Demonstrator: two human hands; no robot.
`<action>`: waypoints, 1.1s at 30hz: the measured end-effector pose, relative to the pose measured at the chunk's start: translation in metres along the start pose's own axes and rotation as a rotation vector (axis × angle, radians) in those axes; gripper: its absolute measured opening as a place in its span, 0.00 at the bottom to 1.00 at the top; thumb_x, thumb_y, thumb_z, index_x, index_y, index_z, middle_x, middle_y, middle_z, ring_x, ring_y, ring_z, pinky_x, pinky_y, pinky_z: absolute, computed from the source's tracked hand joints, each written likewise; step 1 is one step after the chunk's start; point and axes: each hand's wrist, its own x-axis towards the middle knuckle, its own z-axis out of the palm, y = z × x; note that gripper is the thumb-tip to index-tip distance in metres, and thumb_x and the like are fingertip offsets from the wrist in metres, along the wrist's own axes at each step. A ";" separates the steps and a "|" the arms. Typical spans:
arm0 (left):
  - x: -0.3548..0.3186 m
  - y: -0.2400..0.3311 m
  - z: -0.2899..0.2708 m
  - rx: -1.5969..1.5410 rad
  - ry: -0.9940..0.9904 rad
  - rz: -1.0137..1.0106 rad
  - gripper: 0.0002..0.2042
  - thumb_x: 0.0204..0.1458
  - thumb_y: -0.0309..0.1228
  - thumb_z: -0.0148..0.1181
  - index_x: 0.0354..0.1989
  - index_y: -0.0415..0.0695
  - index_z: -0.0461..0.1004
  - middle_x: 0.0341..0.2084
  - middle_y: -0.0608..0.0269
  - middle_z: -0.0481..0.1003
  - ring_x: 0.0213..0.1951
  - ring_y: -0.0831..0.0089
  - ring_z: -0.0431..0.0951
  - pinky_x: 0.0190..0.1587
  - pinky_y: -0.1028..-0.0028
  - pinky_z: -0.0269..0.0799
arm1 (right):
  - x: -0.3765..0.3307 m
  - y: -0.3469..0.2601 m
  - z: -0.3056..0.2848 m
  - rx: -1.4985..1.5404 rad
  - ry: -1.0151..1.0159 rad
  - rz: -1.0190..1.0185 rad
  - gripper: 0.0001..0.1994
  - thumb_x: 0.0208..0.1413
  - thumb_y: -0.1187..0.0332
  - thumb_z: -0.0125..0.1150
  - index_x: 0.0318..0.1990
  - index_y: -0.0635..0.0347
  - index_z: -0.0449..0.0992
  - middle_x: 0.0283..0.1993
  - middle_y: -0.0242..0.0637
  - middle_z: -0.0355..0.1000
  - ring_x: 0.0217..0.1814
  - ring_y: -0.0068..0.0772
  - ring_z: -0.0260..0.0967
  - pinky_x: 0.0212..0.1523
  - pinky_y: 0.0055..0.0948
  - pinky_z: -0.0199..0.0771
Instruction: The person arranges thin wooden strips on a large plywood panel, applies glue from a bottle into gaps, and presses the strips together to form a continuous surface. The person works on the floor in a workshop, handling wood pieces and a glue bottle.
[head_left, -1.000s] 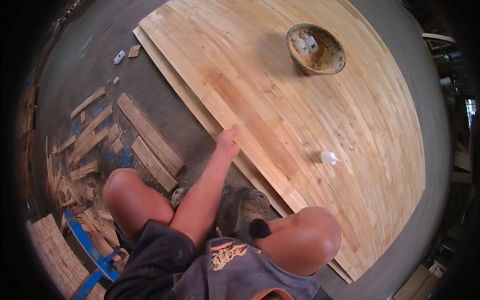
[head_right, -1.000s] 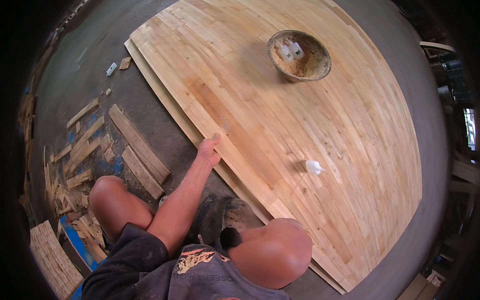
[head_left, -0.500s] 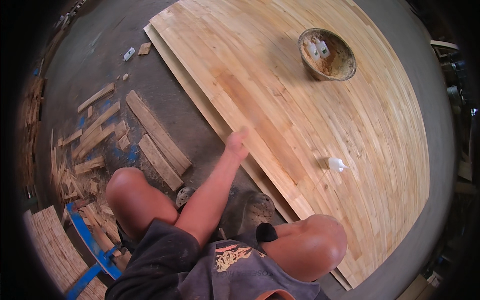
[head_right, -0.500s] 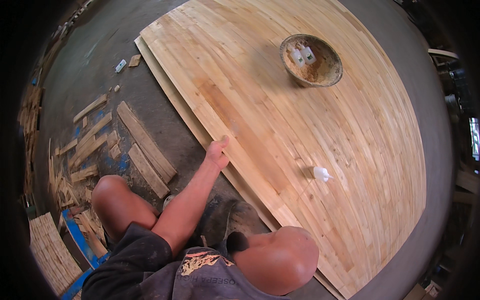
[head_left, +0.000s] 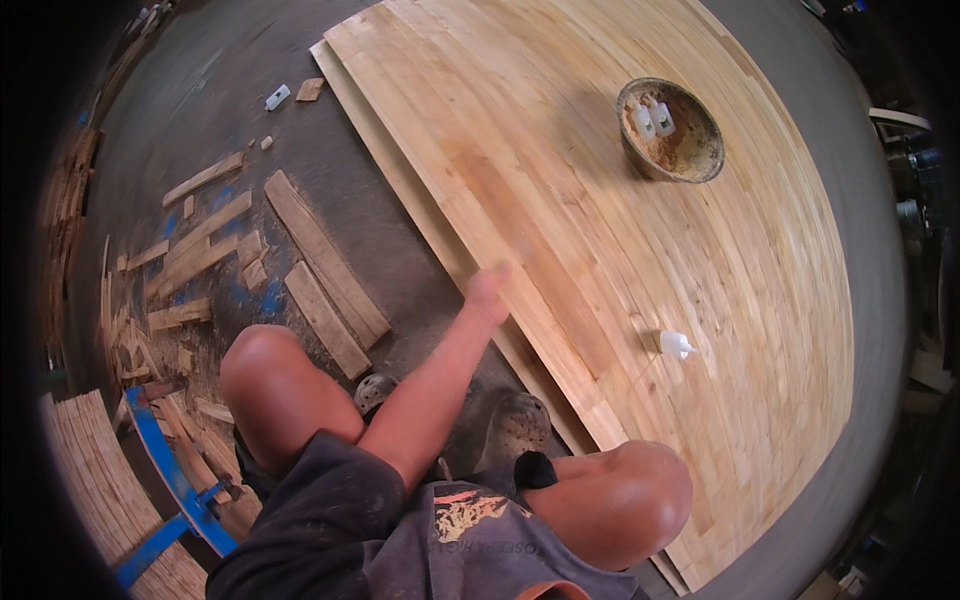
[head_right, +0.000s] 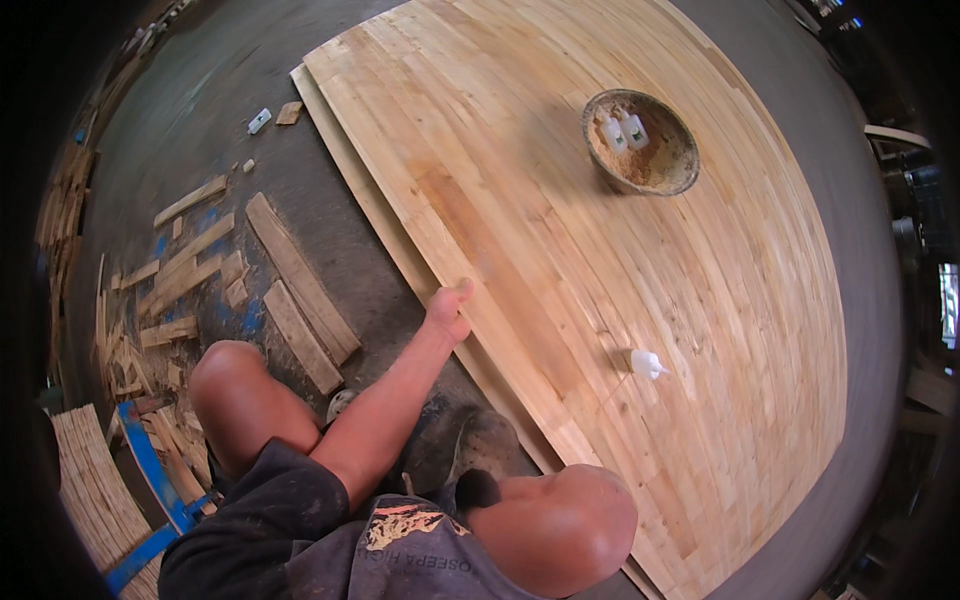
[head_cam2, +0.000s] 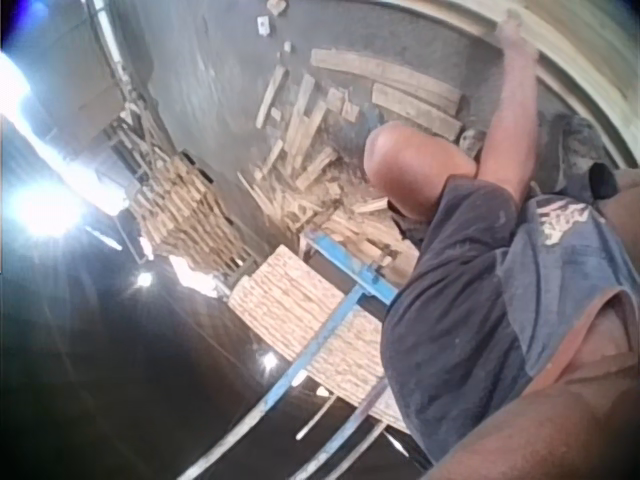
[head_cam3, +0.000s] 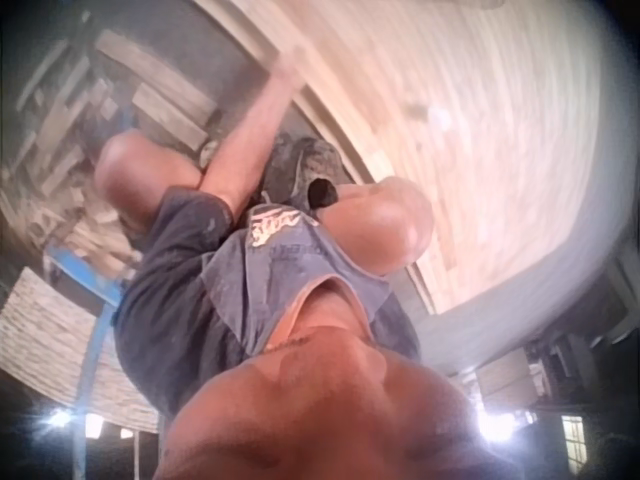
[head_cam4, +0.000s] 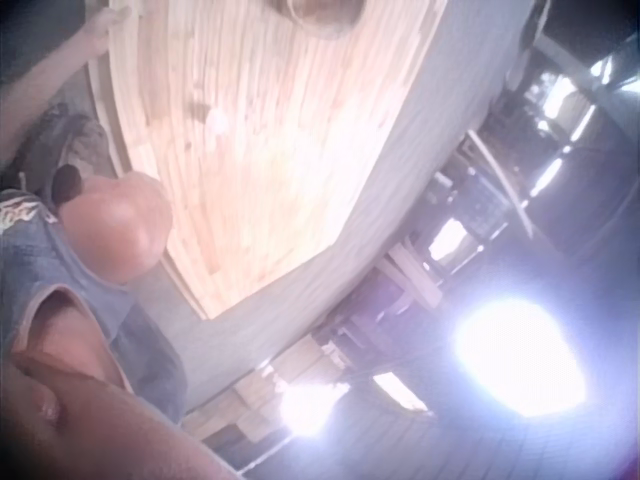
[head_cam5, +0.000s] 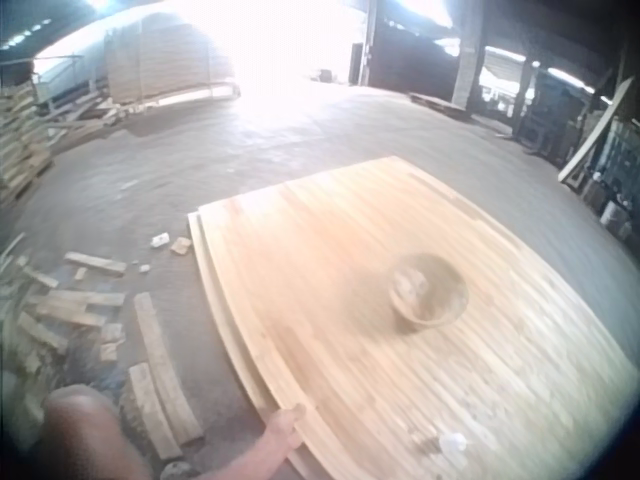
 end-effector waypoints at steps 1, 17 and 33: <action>0.001 0.000 -0.001 -0.001 -0.013 0.003 0.21 0.71 0.25 0.64 0.70 0.35 0.72 0.63 0.52 0.78 0.63 0.51 0.80 0.68 0.47 0.80 | 0.001 -0.001 0.002 -0.002 -0.006 0.001 0.56 0.52 0.19 0.66 0.77 0.53 0.69 0.76 0.29 0.73 0.76 0.35 0.68 0.75 0.45 0.71; 0.016 -0.007 -0.013 -0.005 -0.076 0.038 0.20 0.70 0.25 0.65 0.67 0.34 0.73 0.61 0.50 0.79 0.60 0.53 0.82 0.65 0.50 0.81 | 0.010 -0.013 -0.003 -0.017 -0.015 -0.019 0.54 0.54 0.21 0.66 0.77 0.53 0.70 0.75 0.32 0.73 0.75 0.37 0.69 0.74 0.46 0.72; 0.010 -0.008 -0.003 0.037 -0.007 0.091 0.19 0.68 0.28 0.67 0.65 0.33 0.75 0.57 0.50 0.81 0.57 0.53 0.83 0.61 0.50 0.82 | 0.026 -0.035 -0.001 0.004 -0.096 -0.035 0.51 0.56 0.23 0.66 0.76 0.53 0.71 0.75 0.34 0.74 0.74 0.39 0.70 0.73 0.47 0.73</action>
